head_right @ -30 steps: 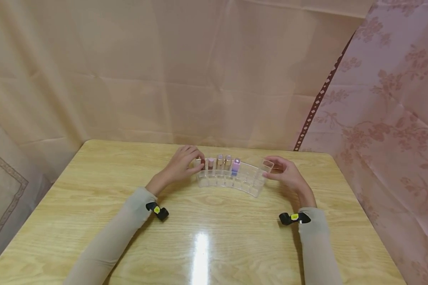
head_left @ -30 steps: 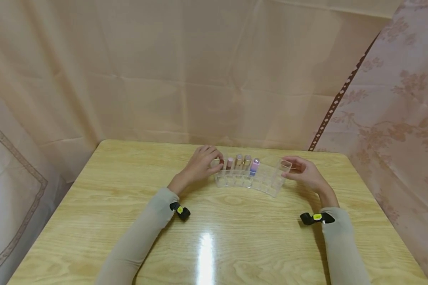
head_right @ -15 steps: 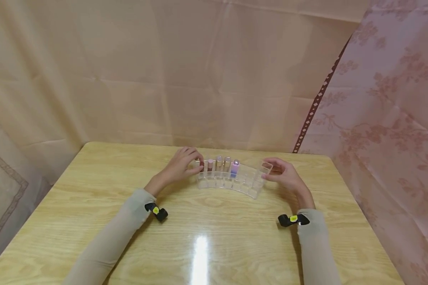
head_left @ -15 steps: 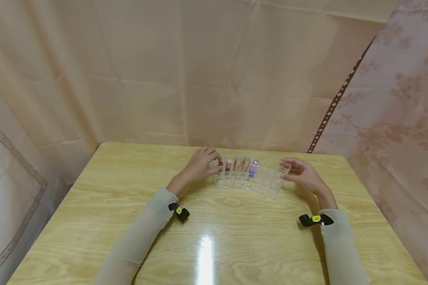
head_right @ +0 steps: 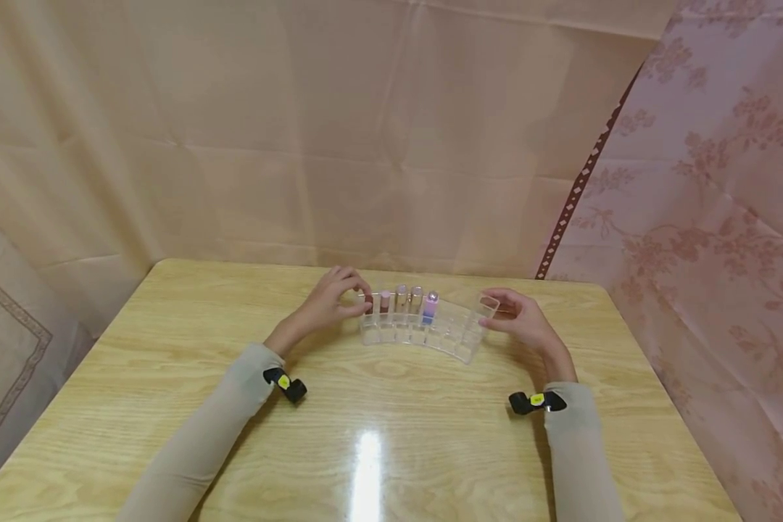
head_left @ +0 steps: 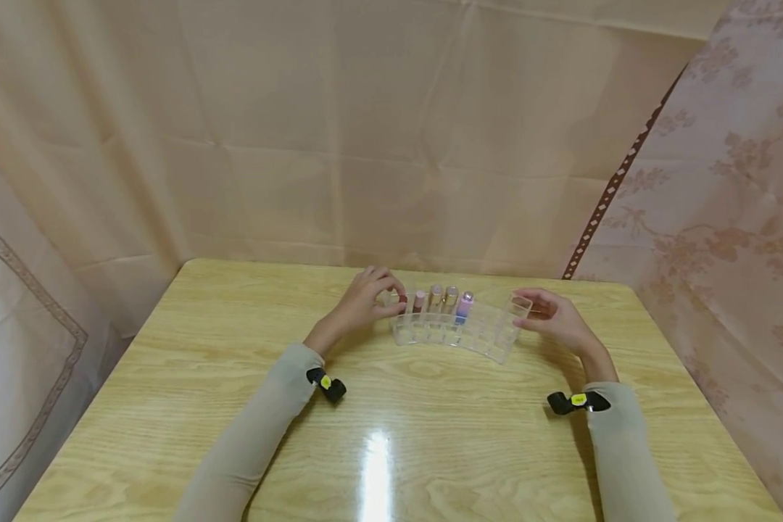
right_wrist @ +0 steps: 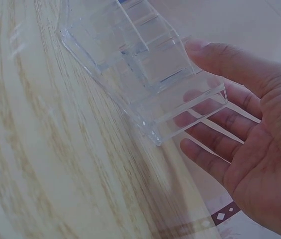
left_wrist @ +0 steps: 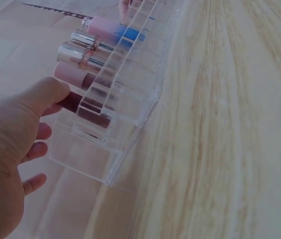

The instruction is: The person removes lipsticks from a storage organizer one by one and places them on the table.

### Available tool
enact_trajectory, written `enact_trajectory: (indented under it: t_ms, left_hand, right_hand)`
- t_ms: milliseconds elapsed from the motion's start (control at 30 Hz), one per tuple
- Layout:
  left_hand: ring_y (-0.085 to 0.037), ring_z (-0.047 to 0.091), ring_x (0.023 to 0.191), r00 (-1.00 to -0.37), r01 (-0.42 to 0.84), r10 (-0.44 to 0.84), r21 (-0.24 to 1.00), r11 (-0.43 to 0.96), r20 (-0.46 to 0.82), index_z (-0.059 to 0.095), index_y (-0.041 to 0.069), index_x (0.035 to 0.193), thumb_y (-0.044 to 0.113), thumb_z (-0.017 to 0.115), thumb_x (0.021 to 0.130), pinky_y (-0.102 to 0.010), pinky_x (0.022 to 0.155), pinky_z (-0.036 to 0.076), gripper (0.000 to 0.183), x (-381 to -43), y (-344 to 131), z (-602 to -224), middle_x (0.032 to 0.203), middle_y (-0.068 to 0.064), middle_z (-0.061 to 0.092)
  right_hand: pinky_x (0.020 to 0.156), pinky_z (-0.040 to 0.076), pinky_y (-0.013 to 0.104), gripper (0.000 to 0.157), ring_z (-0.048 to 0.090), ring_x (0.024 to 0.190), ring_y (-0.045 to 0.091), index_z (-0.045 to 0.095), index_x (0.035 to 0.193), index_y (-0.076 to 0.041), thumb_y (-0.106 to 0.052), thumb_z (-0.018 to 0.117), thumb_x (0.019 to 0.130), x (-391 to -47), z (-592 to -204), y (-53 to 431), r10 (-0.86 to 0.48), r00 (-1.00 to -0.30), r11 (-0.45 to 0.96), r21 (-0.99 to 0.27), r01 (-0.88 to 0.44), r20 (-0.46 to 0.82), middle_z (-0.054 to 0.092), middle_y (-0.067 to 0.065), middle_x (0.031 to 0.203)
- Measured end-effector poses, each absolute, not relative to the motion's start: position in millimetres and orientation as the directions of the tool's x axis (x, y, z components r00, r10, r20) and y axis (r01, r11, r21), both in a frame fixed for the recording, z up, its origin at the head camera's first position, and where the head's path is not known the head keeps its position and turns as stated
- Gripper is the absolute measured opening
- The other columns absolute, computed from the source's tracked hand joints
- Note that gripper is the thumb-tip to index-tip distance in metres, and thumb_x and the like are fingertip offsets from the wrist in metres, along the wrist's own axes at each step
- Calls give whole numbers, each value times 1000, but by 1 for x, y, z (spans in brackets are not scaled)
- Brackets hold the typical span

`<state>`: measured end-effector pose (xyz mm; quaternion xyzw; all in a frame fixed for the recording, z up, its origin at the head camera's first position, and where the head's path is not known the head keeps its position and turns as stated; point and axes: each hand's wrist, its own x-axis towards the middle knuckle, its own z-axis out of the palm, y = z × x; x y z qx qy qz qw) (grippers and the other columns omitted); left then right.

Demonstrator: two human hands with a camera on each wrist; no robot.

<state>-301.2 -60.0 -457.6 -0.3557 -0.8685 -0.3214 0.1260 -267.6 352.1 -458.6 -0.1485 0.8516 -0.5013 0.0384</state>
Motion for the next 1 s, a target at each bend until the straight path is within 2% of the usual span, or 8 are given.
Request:
enact_trajectory:
  t_ms: [567, 1000]
  left_hand:
    - [-21, 49, 97, -698, 716, 542, 428, 552, 468, 69, 15, 102, 27, 75, 93, -39, 86, 38, 16, -300, -57, -459, 105, -6, 61]
    - [-21, 49, 98, -712, 698, 532, 390, 600, 458, 68, 17, 100, 29, 74, 94, -43, 89, 38, 14, -298, -57, -458, 106, -2, 60]
  right_hand:
    - [86, 53, 18, 58, 62, 112, -1, 52, 143, -1, -14, 76, 92, -268, -459, 352, -294, -952, 445, -869, -215, 84, 58, 26, 140]
    - [87, 53, 17, 58, 62, 112, -2, 52, 144, -1, -13, 76, 92, -268, -459, 352, -297, -951, 449, -867, -218, 86, 57, 26, 141]
